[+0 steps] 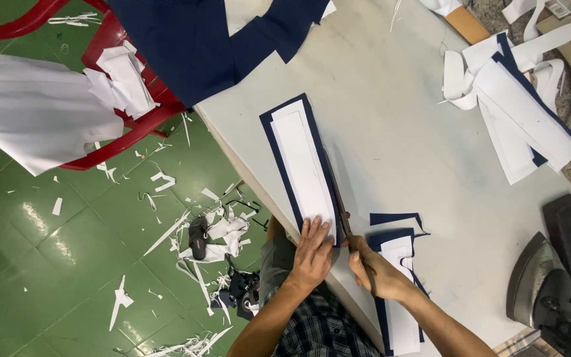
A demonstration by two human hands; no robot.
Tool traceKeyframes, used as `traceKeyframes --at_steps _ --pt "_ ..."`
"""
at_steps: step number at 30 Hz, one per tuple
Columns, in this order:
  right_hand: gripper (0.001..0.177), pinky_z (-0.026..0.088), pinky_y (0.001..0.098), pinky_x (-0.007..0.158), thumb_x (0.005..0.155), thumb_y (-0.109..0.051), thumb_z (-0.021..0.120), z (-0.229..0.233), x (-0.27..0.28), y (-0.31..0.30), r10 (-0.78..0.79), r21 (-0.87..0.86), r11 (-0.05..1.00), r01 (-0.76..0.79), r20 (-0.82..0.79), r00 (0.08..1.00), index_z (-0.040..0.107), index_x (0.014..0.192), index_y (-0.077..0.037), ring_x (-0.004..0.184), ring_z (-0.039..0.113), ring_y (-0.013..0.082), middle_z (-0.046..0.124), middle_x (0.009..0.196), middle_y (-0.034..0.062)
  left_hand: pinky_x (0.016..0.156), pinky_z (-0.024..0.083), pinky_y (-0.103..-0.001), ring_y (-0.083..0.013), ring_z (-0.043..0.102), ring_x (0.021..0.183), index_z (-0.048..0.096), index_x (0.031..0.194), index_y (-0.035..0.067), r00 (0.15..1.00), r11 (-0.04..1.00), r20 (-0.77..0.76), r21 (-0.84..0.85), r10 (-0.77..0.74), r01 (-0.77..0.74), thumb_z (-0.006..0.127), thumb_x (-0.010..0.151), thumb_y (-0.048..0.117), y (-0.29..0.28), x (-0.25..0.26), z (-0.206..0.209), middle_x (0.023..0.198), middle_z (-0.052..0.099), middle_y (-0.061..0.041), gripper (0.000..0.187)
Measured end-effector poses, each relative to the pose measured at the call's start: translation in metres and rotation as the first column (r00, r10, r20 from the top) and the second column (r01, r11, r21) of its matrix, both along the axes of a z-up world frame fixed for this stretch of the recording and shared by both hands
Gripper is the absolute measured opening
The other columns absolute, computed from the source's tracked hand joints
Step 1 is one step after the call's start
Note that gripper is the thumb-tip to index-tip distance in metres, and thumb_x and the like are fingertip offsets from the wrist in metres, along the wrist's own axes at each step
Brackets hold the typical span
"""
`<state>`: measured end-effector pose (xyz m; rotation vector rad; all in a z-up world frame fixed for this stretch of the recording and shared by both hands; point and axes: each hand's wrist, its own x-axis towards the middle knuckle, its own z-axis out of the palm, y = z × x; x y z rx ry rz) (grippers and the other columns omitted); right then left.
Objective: The person irons a dark blue fabric piece, places white paper templates on it, and uses shears to cut the fabric along the template edges. The person then removes the templates and sets the cut fabric pieces aside.
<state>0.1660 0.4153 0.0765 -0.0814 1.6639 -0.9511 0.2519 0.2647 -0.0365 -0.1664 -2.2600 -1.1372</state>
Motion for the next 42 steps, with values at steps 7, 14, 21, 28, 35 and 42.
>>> traceKeyframes --at_steps 7,14,21,28,35,42 --pt "0.070 0.050 0.0281 0.048 0.086 -0.068 0.035 -0.005 -0.010 -0.019 -0.042 0.095 0.994 0.048 -0.066 0.997 0.052 0.123 -0.011 0.048 0.056 0.0153 0.055 0.062 0.0039 0.118 0.041 -0.069 -0.0482 0.051 0.138 0.060 0.112 -0.005 1.000 1.000 0.008 0.005 0.010 -0.010 0.060 0.101 -0.008 0.000 0.000 0.000 0.143 0.054 -0.028 0.011" --pt "0.085 0.056 0.0271 0.064 0.085 -0.071 0.024 0.005 -0.021 -0.013 0.041 0.031 0.999 -0.041 0.028 0.999 0.041 0.146 -0.014 0.064 0.054 0.0129 0.051 0.080 0.0018 0.117 0.041 -0.070 -0.0497 0.052 0.138 0.055 0.118 -0.004 1.000 0.999 0.023 0.038 -0.005 0.004 0.054 0.104 -0.004 0.001 0.002 -0.004 0.144 0.053 -0.029 0.014" --pt "0.081 0.049 0.0284 0.053 0.077 -0.077 0.026 -0.005 -0.044 -0.037 0.021 0.104 0.994 -0.021 0.007 1.000 0.047 0.119 -0.011 0.056 0.055 0.0155 0.051 0.062 0.0040 0.120 0.036 -0.071 -0.0509 0.049 0.140 0.053 0.121 -0.004 0.998 0.994 0.029 0.103 -0.050 0.047 0.049 0.108 0.004 0.001 0.005 -0.014 0.145 0.051 -0.031 0.015" --pt "0.086 0.049 0.0294 0.044 0.079 -0.073 0.035 0.007 -0.051 -0.050 -0.057 0.128 0.990 0.064 -0.059 0.997 0.052 0.131 -0.007 0.044 0.059 0.0182 0.056 0.056 0.0075 0.119 0.037 -0.071 -0.0519 0.050 0.138 0.054 0.110 -0.004 0.998 0.993 0.040 0.111 -0.054 0.050 0.047 0.108 0.007 -0.001 0.007 -0.014 0.143 0.052 -0.033 0.014" --pt "0.092 0.051 0.0306 0.056 0.076 -0.077 0.024 0.017 -0.076 -0.056 0.054 0.126 0.991 -0.050 -0.022 0.998 0.046 0.137 -0.011 0.058 0.056 0.0169 0.052 0.062 0.0052 0.120 0.036 -0.072 -0.0517 0.051 0.137 0.053 0.096 -0.004 0.998 0.983 0.035 0.180 -0.048 0.041 0.044 0.109 0.009 0.002 0.010 -0.020 0.143 0.052 -0.033 0.020" --pt "0.079 0.047 0.0295 0.058 0.081 -0.075 0.027 0.013 -0.090 -0.073 0.010 0.168 0.986 -0.002 -0.045 0.999 0.048 0.119 -0.009 0.058 0.054 0.0169 0.053 0.061 0.0051 0.120 0.036 -0.072 -0.0522 0.050 0.138 0.051 0.098 -0.004 0.999 0.980 0.001 0.194 -0.053 0.052 0.043 0.106 0.001 0.003 0.013 -0.029 0.144 0.051 -0.033 0.012"
